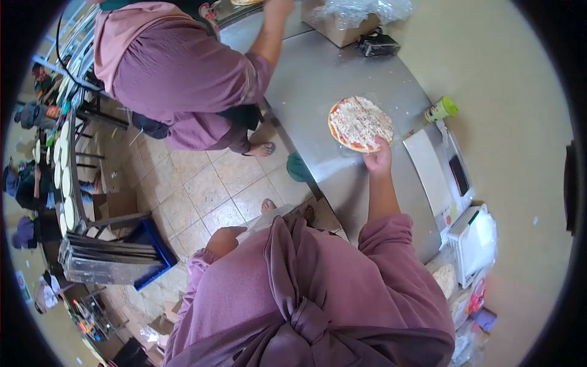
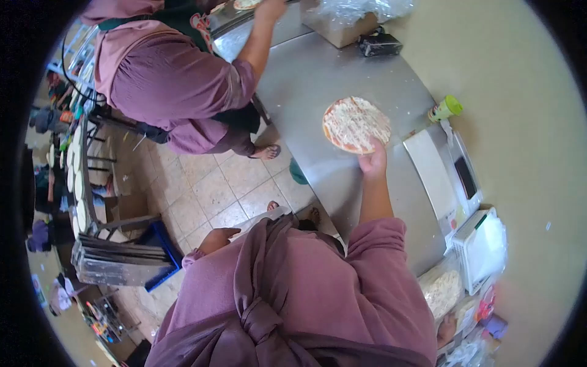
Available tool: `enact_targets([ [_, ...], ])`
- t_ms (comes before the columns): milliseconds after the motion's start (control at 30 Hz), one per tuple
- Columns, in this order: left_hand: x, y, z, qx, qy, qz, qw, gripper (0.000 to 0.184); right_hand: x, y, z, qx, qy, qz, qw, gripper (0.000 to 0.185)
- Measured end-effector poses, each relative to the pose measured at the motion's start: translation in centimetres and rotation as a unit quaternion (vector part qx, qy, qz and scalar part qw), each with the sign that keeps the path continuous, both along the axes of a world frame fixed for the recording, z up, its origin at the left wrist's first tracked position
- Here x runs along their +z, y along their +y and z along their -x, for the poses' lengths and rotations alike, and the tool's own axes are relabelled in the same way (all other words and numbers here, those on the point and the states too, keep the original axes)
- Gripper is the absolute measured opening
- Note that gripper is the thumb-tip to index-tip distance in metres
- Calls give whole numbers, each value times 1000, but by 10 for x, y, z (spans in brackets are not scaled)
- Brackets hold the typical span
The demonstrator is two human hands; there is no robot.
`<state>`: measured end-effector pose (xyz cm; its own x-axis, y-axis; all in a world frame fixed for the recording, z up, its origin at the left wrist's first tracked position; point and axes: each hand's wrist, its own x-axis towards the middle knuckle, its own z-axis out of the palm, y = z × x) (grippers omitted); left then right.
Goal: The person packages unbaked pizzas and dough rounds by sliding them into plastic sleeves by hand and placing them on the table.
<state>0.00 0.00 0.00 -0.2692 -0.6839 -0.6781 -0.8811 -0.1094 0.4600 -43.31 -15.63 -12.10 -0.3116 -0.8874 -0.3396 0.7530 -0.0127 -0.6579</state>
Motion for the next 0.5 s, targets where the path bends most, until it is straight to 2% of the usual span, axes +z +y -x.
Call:
enact_targets([
  [67,-13,-5,-14,1,45,44,998,46,0,24,-1,51,21,91,994,59],
  [100,13,-23,-40,-19,-3,62,998,46,-8,25,-33,30,-25,111,993,59],
  [167,-1,-30,-21,-9,23,80,996,45,24,74,6,-34,-144,111,983,56],
  [200,-5,-37,-24,-14,62,107,992,45,41,98,13,-72,-203,58,975,57],
  [333,38,-80,-30,-5,39,66,997,50,7,164,37,-172,-119,31,977,60],
  [400,50,-98,-34,66,164,35,984,53,1,187,42,-203,-104,24,973,60],
  [500,104,-121,-6,86,241,9,967,56,13,206,44,-213,-115,34,970,60],
])
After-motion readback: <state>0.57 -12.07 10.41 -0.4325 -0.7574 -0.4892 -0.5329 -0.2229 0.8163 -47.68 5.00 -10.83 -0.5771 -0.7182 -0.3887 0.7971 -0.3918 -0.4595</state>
